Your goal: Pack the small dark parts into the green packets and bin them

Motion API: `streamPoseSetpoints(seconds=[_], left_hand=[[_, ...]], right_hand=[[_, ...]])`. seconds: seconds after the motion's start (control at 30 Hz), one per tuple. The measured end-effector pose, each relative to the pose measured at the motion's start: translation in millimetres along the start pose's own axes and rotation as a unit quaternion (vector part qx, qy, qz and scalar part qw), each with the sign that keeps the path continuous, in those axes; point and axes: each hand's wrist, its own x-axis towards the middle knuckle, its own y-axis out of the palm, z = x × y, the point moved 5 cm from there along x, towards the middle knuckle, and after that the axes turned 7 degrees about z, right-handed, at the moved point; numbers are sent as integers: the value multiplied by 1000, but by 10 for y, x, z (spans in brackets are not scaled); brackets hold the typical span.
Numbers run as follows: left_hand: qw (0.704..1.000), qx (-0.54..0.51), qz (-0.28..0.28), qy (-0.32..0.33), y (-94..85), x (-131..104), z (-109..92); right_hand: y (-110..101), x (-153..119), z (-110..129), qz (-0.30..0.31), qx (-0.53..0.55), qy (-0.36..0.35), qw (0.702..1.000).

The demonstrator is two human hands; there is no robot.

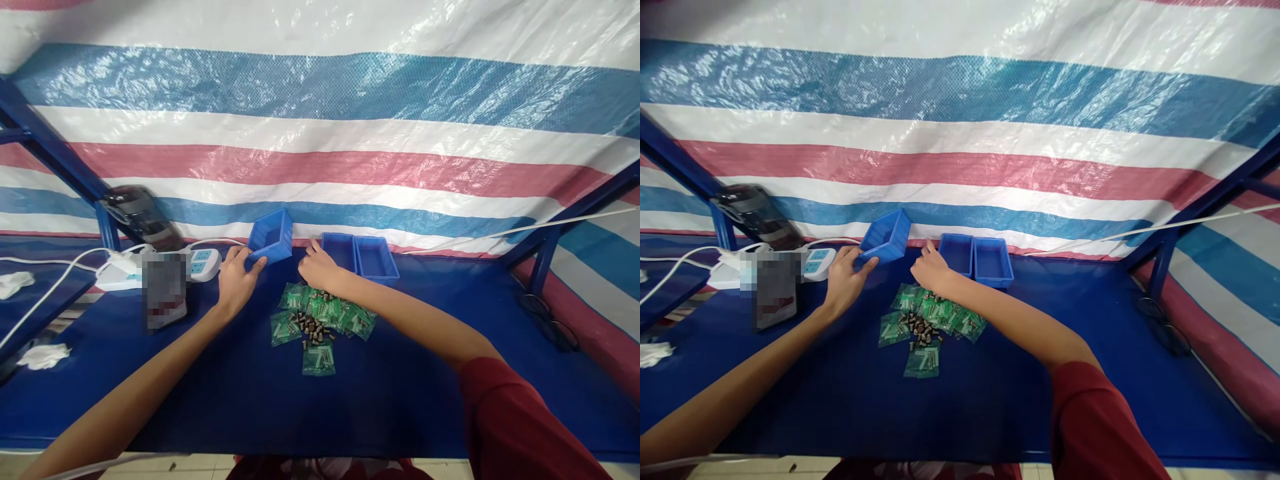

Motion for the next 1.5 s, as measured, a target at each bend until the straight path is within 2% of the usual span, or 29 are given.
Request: streamPoseSetpoints(seconds=[0.07, 0.13, 0.27, 0.43, 0.57, 0.77, 0.97, 1.17, 1.3, 1.5], left_hand=[[1000, -10, 1, 0, -27, 14, 31], [1000, -19, -1, 1, -47, 31, 60], [999, -29, -10, 8, -58, 52, 80], [1000, -16, 13, 17, 4, 39, 5], [998, 32, 37, 39, 77, 34, -101], [987, 116, 80, 83, 235, 69, -247], [970, 167, 90, 151, 426, 29, -371], [964, 175, 86, 180, 578, -56, -467], [965, 184, 66, 174, 542, -85, -479], [968, 179, 8, 178, 376, -109, -393]], right_hand=[[70, 136, -5, 61, -11, 21, 998], [115, 213, 8, 83, -14, 23, 996], [160, 220, 88, 66, -15, 4, 998], [115, 113, 201, 56, -10, -19, 998], [10, 27, 289, 54, 26, -42, 997], [-56, -199, 435, 56, 69, -20, 996], [-206, -636, 630, -50, 23, -5, 998], [-237, -991, 741, -82, 50, -44, 994], [-248, -1191, 704, -121, 78, -49, 988], [-243, -1415, 433, -213, 125, -10, 969]])
